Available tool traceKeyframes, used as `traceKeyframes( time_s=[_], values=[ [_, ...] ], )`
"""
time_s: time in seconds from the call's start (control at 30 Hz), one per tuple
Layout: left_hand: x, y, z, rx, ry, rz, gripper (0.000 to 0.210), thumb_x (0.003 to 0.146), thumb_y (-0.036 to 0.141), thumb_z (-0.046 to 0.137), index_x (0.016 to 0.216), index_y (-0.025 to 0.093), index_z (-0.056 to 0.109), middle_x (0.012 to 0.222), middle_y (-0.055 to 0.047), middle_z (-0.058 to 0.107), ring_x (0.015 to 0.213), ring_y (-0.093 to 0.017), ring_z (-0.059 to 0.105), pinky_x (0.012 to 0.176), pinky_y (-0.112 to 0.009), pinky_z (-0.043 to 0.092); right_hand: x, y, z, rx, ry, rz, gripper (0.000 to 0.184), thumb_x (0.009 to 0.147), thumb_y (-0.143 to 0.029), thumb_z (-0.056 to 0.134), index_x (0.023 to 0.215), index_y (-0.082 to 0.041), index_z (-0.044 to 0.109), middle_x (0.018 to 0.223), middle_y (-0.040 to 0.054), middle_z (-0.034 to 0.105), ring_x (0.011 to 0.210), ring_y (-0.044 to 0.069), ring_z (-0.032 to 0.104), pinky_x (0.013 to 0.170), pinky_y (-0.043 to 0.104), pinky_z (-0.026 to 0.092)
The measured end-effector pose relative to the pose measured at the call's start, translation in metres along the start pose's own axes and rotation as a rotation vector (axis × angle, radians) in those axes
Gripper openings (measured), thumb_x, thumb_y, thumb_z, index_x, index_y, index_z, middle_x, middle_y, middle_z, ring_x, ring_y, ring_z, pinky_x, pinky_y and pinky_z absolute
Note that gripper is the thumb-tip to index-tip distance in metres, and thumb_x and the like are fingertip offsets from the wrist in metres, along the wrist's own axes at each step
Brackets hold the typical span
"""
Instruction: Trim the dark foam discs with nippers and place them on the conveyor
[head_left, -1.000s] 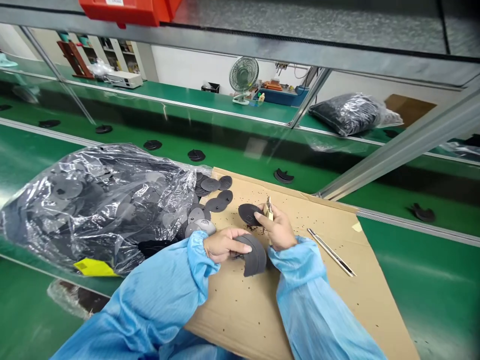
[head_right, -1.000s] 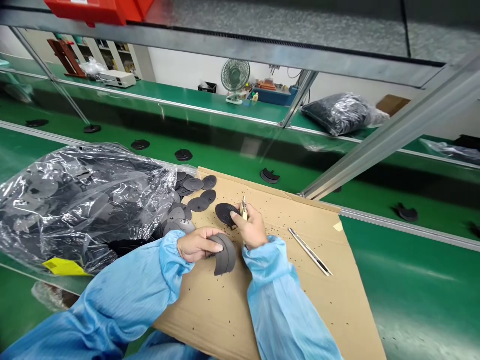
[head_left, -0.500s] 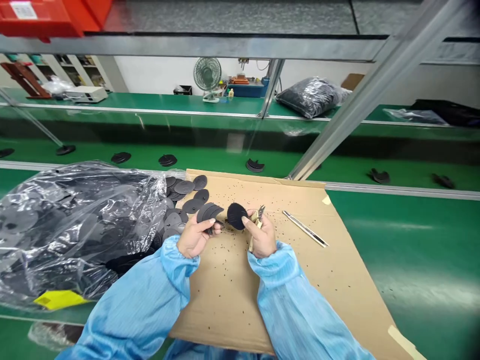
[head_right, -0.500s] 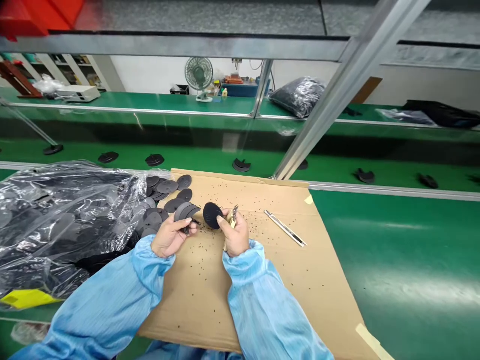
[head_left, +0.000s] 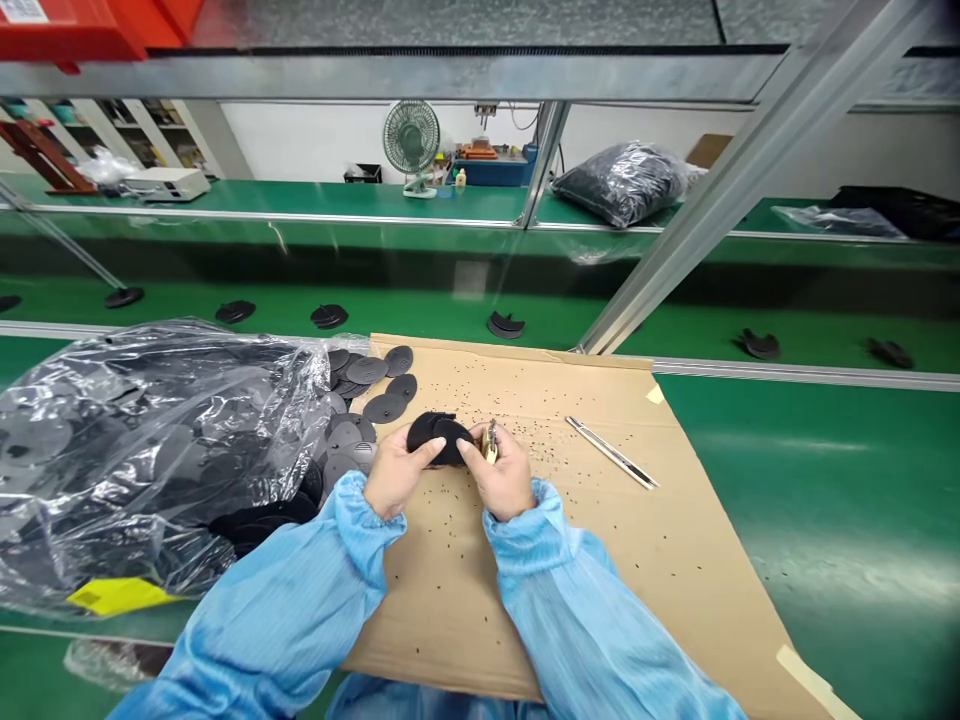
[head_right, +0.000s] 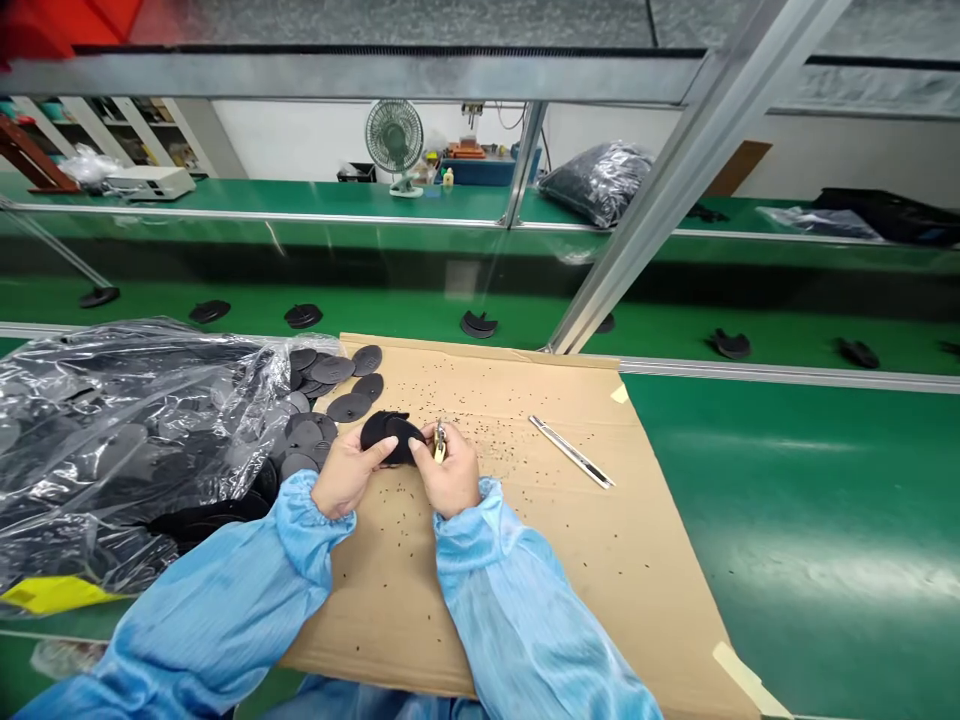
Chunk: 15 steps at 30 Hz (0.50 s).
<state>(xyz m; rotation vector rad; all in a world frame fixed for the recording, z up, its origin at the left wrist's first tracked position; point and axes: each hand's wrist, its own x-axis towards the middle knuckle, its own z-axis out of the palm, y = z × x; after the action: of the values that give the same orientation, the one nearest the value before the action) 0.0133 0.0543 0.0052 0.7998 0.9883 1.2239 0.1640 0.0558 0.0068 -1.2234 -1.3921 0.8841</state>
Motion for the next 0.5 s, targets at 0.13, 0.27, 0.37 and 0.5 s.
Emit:
traceKeyframes(
  time_s=[0.13,0.27,0.37,0.5],
  values=[
    [0.0018,-0.0011,-0.0018,-0.046,0.0,0.013,0.038,0.068,0.028,0.077,0.103,0.015,0.066,0.099,-0.007,0.07,0.091,-0.02,0.064,0.083,-0.035,0.052,-0.0008,-0.003,0.0004,-0.063,-0.023,-0.033,0.016,0.079,-0.033,0.062,0.076,-0.019,0.055,0.061,-0.0042,0.05,0.055,0.012,0.045,0.054,0.024,0.038],
    [0.0012,-0.0005,-0.002,-0.06,-0.036,0.05,0.038,0.071,0.027,0.075,0.105,0.014,0.065,0.105,-0.009,0.069,0.099,-0.023,0.063,0.093,-0.04,0.048,-0.0004,-0.004,0.0008,-0.08,-0.028,-0.044,0.016,0.079,-0.033,0.062,0.076,-0.019,0.054,0.065,-0.0033,0.052,0.057,0.012,0.047,0.055,0.024,0.039],
    [0.0003,0.0,-0.0024,-0.027,-0.071,0.074,0.039,0.073,0.028,0.073,0.108,0.013,0.064,0.111,-0.011,0.067,0.105,-0.025,0.061,0.099,-0.043,0.044,-0.0006,-0.0041,0.0006,-0.104,-0.027,-0.053,0.016,0.079,-0.033,0.062,0.076,-0.02,0.054,0.065,-0.003,0.053,0.058,0.012,0.048,0.057,0.025,0.039],
    [-0.0006,0.0014,-0.003,-0.019,-0.113,0.067,0.039,0.072,0.028,0.074,0.108,0.014,0.065,0.108,-0.011,0.068,0.104,-0.026,0.062,0.099,-0.045,0.044,-0.0007,-0.0039,-0.0005,-0.114,-0.033,-0.056,0.017,0.079,-0.034,0.063,0.075,-0.02,0.054,0.066,-0.0027,0.053,0.059,0.013,0.048,0.058,0.025,0.039]
  ],
)
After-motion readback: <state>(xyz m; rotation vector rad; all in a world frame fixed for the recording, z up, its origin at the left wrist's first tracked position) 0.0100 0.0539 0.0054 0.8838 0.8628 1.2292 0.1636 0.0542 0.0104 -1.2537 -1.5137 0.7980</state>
